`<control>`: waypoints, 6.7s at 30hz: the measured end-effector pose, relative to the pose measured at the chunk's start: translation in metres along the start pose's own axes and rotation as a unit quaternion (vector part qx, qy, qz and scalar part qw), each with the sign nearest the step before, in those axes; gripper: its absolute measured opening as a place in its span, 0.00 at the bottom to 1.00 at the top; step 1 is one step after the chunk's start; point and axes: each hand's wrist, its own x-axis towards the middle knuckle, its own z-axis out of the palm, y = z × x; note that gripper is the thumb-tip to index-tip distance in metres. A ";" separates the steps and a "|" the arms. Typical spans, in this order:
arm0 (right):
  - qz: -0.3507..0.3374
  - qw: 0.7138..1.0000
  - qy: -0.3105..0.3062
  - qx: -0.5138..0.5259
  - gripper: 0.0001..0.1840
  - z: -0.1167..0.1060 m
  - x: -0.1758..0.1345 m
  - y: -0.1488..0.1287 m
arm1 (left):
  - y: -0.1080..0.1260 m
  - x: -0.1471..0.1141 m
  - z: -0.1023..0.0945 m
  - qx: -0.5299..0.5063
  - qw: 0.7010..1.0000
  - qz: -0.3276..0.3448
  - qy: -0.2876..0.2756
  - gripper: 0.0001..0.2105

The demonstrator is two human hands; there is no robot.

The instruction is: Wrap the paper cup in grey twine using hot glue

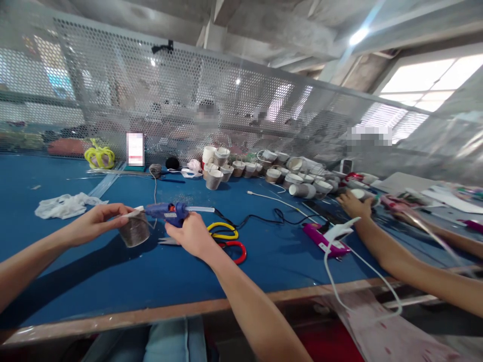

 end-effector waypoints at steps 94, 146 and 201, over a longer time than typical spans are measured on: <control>0.218 0.935 0.147 -0.237 0.16 -0.015 0.081 0.069 | 0.004 0.000 0.000 0.053 0.998 0.025 -0.026 0.12; -0.093 0.985 -0.140 0.029 0.16 0.018 0.042 0.006 | 0.003 0.000 -0.004 0.057 0.994 0.068 -0.058 0.09; -0.101 0.994 -0.024 0.036 0.14 0.051 0.034 -0.004 | 0.004 0.001 0.010 0.119 0.990 0.035 0.066 0.08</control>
